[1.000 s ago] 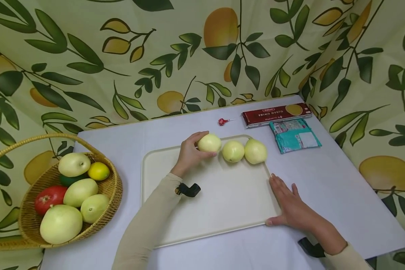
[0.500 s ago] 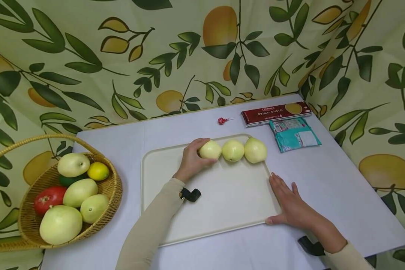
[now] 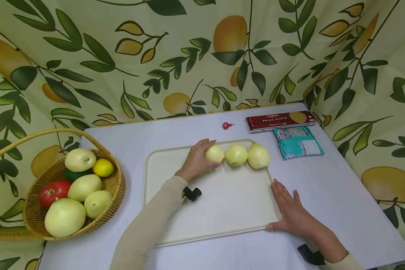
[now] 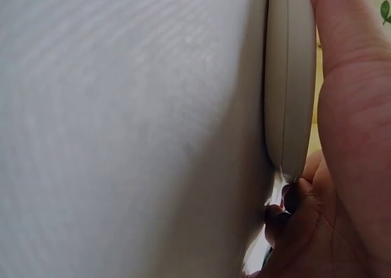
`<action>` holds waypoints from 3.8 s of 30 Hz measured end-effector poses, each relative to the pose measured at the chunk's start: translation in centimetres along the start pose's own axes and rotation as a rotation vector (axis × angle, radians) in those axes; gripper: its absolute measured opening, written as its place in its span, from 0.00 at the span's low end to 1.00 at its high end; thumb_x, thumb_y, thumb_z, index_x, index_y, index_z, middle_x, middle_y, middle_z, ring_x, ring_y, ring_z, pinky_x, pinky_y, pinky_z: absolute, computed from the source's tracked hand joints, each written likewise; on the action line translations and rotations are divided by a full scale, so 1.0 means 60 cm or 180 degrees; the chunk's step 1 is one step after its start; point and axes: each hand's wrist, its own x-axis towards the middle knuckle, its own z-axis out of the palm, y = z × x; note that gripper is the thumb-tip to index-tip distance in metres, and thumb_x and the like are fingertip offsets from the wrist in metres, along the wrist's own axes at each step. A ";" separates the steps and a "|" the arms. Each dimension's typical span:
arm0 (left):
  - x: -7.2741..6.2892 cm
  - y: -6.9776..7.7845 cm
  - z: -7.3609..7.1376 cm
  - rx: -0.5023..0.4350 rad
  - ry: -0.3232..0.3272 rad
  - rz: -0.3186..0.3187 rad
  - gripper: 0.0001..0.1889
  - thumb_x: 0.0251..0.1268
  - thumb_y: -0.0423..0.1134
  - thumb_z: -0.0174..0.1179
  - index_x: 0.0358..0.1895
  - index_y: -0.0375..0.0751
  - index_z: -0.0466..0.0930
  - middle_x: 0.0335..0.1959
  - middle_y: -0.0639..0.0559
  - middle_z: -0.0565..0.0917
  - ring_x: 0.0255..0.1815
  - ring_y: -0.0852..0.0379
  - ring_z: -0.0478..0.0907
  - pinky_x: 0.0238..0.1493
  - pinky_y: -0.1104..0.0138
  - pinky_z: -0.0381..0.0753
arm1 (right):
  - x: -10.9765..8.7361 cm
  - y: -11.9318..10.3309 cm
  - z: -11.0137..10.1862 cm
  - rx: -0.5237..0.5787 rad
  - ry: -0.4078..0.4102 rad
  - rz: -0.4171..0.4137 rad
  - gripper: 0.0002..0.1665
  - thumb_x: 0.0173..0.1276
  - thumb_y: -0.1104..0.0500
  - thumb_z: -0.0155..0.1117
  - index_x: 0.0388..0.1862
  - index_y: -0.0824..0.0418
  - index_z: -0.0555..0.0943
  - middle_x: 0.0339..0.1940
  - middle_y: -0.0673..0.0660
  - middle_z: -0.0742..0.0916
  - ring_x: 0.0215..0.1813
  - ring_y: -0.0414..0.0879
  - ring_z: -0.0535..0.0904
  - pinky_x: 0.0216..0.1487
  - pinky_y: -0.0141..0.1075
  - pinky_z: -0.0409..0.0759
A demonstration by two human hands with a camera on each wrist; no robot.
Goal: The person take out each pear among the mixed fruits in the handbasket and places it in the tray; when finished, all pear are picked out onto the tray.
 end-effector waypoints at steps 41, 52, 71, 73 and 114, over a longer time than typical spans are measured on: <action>-0.216 -0.182 -0.480 0.1765 -0.0200 -0.1480 0.39 0.56 0.48 0.64 0.65 0.24 0.65 0.57 0.19 0.70 0.55 0.23 0.67 0.54 0.39 0.70 | -0.001 0.001 0.004 -0.0009 0.0047 -0.0098 0.80 0.39 0.23 0.69 0.78 0.62 0.40 0.79 0.66 0.47 0.79 0.61 0.37 0.69 0.60 0.16; -0.215 -0.190 -0.481 0.1766 -0.0341 -0.1573 0.39 0.57 0.50 0.64 0.65 0.25 0.65 0.60 0.19 0.68 0.55 0.22 0.66 0.54 0.38 0.68 | 0.000 0.000 0.003 -0.0004 0.0018 -0.0056 0.81 0.38 0.23 0.69 0.78 0.62 0.40 0.79 0.66 0.47 0.79 0.62 0.37 0.69 0.61 0.16; -0.219 -0.187 -0.474 0.1681 -0.0085 -0.1526 0.36 0.55 0.47 0.66 0.62 0.24 0.69 0.55 0.21 0.72 0.47 0.29 0.71 0.42 0.48 0.73 | 0.002 0.003 0.007 -0.0064 0.0026 -0.0029 0.82 0.37 0.21 0.67 0.78 0.62 0.40 0.79 0.66 0.47 0.78 0.63 0.38 0.68 0.61 0.15; -0.220 -0.184 -0.473 0.1670 -0.0071 -0.1519 0.36 0.55 0.47 0.66 0.61 0.24 0.69 0.55 0.21 0.73 0.48 0.29 0.71 0.43 0.47 0.73 | 0.002 0.004 0.007 -0.0062 0.0029 -0.0035 0.82 0.38 0.21 0.67 0.78 0.62 0.40 0.79 0.66 0.47 0.78 0.63 0.38 0.68 0.62 0.15; -0.059 0.003 -0.188 -0.0429 -0.0027 0.0266 0.29 0.41 0.37 0.78 0.54 0.42 0.82 0.57 0.47 0.80 0.61 0.50 0.74 0.55 0.55 0.75 | 0.000 0.007 0.002 -0.0005 0.0078 -0.0115 0.81 0.38 0.24 0.71 0.78 0.64 0.41 0.79 0.67 0.48 0.79 0.61 0.38 0.70 0.63 0.20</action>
